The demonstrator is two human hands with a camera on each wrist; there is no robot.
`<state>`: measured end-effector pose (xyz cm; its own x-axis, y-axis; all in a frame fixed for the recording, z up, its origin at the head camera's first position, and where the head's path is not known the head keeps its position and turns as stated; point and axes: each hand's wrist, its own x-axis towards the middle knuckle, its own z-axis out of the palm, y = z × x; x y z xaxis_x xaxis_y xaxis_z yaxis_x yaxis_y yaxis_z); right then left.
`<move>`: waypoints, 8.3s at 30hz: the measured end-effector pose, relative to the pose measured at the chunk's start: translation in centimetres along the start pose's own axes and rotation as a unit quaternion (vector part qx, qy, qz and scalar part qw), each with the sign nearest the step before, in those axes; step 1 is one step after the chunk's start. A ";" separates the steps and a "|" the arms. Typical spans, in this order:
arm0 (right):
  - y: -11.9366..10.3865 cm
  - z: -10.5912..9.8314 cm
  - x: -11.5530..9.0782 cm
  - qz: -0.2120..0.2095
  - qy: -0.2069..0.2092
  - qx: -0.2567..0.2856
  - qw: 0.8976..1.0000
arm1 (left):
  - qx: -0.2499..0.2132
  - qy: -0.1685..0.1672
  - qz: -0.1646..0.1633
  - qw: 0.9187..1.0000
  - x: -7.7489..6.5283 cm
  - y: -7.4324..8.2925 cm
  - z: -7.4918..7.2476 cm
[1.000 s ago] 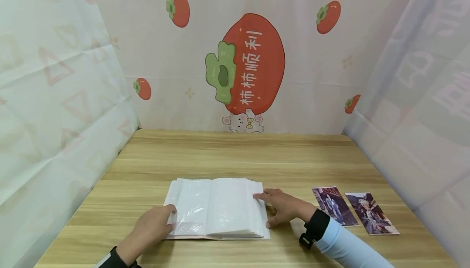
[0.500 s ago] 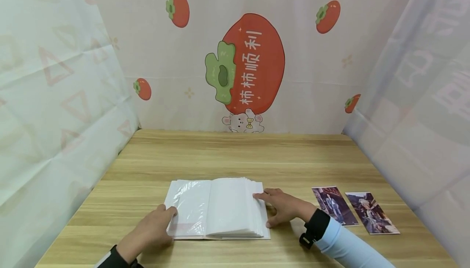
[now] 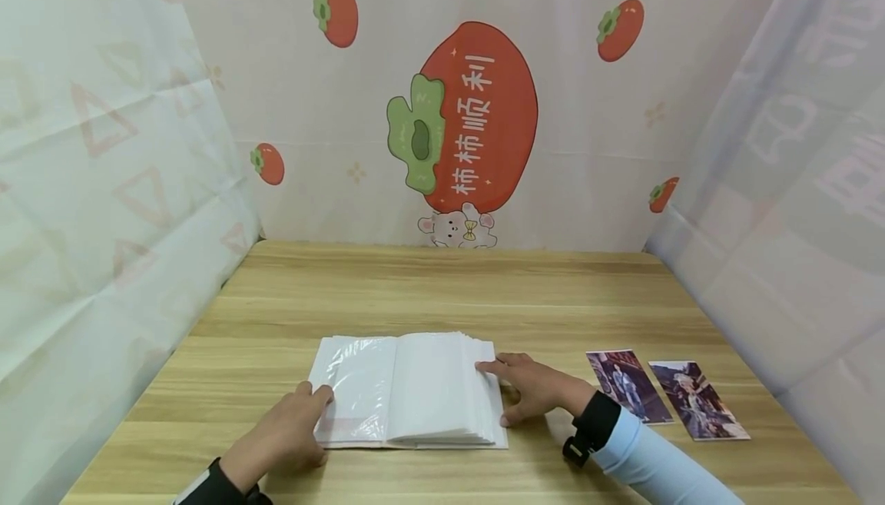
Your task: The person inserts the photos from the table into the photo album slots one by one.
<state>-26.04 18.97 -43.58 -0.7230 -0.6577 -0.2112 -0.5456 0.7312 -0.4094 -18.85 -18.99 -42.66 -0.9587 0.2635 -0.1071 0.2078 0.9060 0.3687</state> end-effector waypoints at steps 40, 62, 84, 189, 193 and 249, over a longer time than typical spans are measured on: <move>12.0 -4.9 -9.4 0.164 0.077 0.044 0.982 | 0.015 -0.005 0.007 1.000 0.4 -0.1 0.0; 12.6 -4.8 -9.0 0.180 0.081 0.043 0.979 | 0.003 -0.012 0.014 1.000 0.5 -0.5 0.1; 12.7 -4.5 -9.2 0.190 0.145 0.011 0.971 | -0.015 -0.032 0.006 0.999 0.4 -0.3 -0.1; 2.9 -8.5 8.1 0.169 0.308 0.469 0.810 | -0.011 -0.024 0.165 0.986 0.9 -0.6 0.0; 1.4 -8.1 9.9 0.175 0.300 0.481 0.805 | -0.014 -0.019 0.166 0.986 1.0 -0.6 0.1; -5.1 -2.4 18.0 0.166 0.266 0.489 0.814 | 0.020 0.010 0.179 0.984 1.6 -0.3 1.0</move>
<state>-37.35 3.83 -43.18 -0.9849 -0.0916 -0.1470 0.1279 0.1879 -0.9738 -20.27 -18.50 -43.90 -0.8257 0.5626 0.0415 0.5406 0.7680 0.3433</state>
